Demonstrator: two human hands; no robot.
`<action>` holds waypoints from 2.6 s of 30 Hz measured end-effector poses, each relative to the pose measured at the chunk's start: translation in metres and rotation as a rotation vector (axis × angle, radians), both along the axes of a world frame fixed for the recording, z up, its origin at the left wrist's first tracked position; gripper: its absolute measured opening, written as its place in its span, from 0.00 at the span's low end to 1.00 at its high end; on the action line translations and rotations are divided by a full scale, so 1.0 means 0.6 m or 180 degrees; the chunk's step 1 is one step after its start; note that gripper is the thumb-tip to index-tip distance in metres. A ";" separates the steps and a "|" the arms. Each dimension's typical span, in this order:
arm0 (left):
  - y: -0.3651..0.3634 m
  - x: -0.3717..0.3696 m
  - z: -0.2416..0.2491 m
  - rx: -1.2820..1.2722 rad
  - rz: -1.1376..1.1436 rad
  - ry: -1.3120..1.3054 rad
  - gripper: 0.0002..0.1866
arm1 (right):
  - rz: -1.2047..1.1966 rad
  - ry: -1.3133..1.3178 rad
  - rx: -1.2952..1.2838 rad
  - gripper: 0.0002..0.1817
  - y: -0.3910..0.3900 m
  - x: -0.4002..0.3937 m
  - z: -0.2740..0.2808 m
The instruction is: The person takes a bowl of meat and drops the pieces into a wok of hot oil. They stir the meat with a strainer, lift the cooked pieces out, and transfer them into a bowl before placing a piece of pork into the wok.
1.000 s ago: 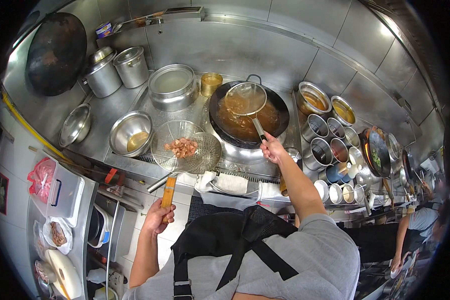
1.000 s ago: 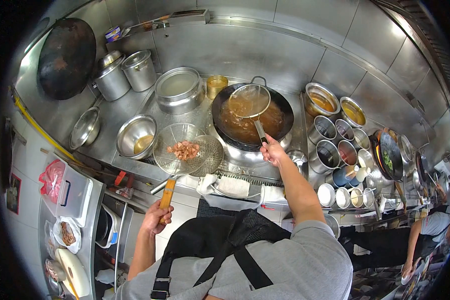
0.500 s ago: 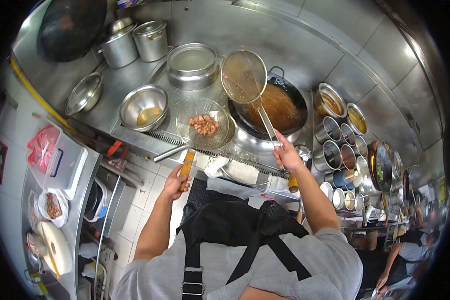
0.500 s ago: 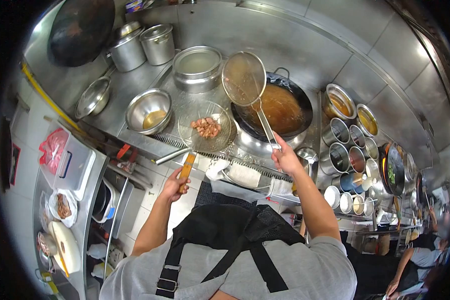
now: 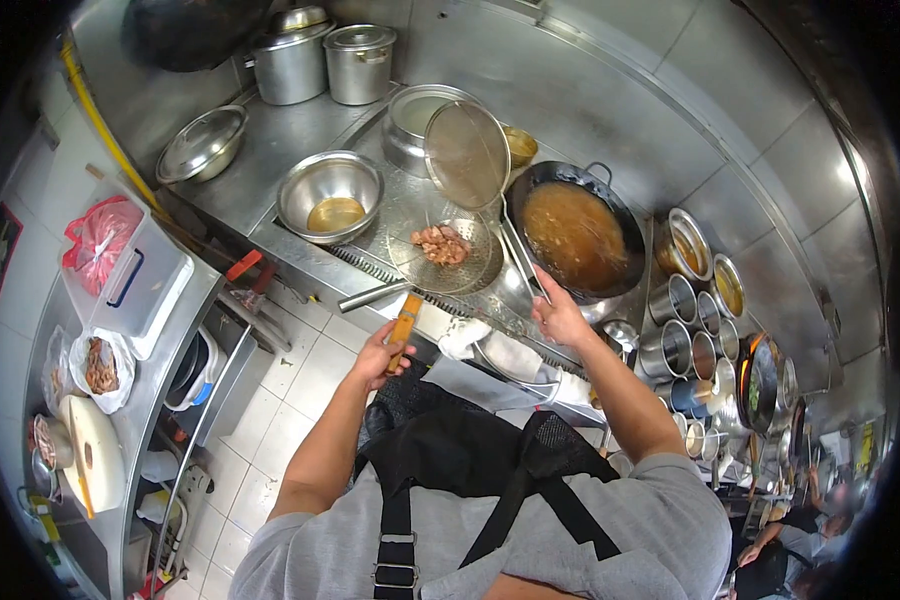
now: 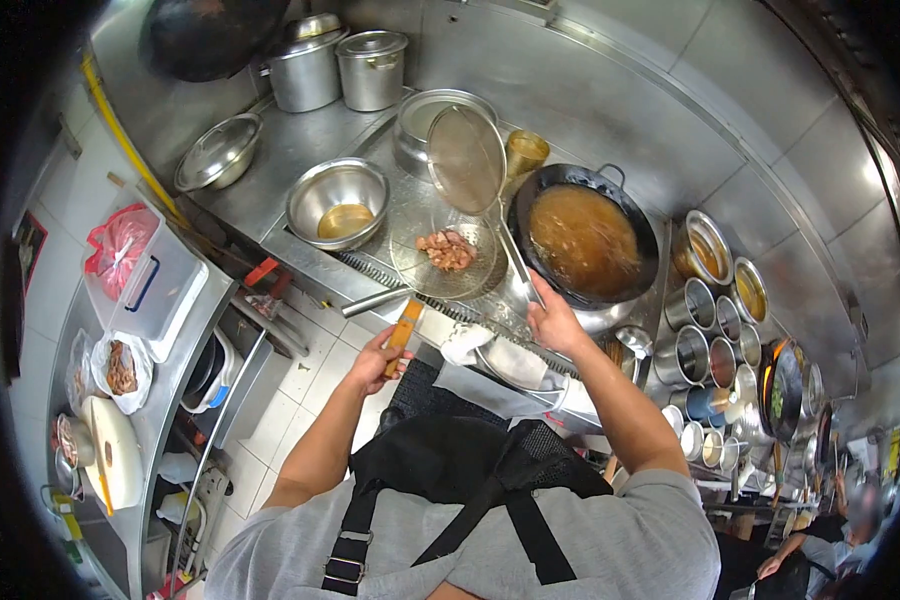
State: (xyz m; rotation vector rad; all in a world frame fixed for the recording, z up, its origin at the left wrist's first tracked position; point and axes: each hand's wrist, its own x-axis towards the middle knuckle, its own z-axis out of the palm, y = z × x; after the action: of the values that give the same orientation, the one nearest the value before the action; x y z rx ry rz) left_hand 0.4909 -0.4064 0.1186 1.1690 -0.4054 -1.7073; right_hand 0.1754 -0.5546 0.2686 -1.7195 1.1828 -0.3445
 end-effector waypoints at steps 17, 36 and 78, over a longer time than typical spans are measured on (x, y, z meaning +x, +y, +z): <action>0.061 0.053 -0.040 -0.0041 -0.0864 0.0767 0.27 | 0.1982 -0.1292 0.2130 0.22 0.052 0.418 -0.020; -0.035 -0.039 -0.001 0.0196 -0.0668 -0.0050 0.08 | -0.2423 0.2264 -0.0087 0.47 0.483 -0.556 -0.514; -0.043 -0.126 0.251 -0.0788 0.0144 -0.0828 0.09 | -0.0189 0.0532 -0.0578 0.42 0.113 -0.010 0.106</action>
State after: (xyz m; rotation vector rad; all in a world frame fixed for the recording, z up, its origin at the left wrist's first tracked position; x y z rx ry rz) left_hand 0.4151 -0.4323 0.2693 1.2083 -0.7233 -1.4232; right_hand 0.1692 -0.4869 0.3322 -1.9024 1.3602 -0.3587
